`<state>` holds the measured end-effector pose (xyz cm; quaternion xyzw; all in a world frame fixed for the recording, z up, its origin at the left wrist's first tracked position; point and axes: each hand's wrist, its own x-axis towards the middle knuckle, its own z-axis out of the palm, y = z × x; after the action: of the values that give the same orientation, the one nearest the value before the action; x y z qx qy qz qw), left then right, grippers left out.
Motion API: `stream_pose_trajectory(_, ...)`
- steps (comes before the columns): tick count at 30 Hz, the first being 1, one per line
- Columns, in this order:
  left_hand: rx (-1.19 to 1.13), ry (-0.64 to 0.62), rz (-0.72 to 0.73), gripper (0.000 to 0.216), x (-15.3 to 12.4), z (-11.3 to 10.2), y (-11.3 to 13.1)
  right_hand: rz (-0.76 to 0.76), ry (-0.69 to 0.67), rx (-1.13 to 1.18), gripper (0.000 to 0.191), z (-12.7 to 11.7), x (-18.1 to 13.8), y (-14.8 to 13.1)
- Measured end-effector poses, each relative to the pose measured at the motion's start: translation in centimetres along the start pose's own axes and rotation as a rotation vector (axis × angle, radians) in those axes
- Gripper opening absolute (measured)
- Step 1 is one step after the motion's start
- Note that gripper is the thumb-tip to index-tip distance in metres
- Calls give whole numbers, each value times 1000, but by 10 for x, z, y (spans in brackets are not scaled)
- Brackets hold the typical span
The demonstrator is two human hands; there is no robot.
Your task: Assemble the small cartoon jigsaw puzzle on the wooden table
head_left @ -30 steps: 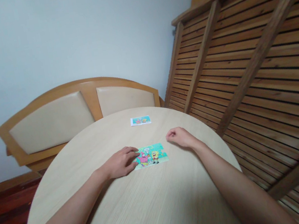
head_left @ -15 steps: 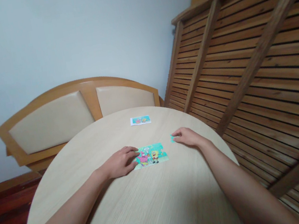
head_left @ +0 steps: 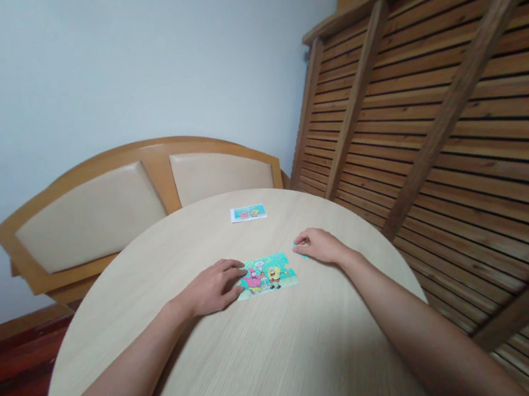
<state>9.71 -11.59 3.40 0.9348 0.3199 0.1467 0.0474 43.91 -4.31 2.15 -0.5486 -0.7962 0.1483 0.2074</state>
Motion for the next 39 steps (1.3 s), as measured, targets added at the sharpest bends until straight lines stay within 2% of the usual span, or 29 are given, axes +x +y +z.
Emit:
stream_pose_trajectory(4, -1, -1, 6, 35, 1, 0, 0, -51, -8, -14, 19, 2, -1, -4)
stream_pose_trajectory(9, -9, 2, 7, 35, 0, 0, 0, -160, -93, 180, 21, -2, -3, 0)
stream_pose_trajectory(12, -11, 4, 2, 35, 0, 0, 0, -103, -95, 239, 24, -8, -4, 6)
stream_pose_trajectory(16, -13, -1, -3, 35, -1, 0, -1, -35, -77, 179, 21, -15, -6, 12)
stream_pose_trajectory(21, 3, -12, -2, 36, -1, 0, -1, -7, -145, 187, 25, -19, -8, 12)
stream_pose_trajectory(27, -3, -4, -3, 35, 0, -1, 1, -11, -177, 196, 24, -15, -6, 11)
stream_pose_trajectory(33, -14, 10, 1, 35, -1, 0, -1, -94, -223, 272, 24, -10, -5, 9)
stream_pose_trajectory(39, -9, -3, 2, 36, -1, 1, -2, 14, -143, 186, 26, -11, -7, 2)
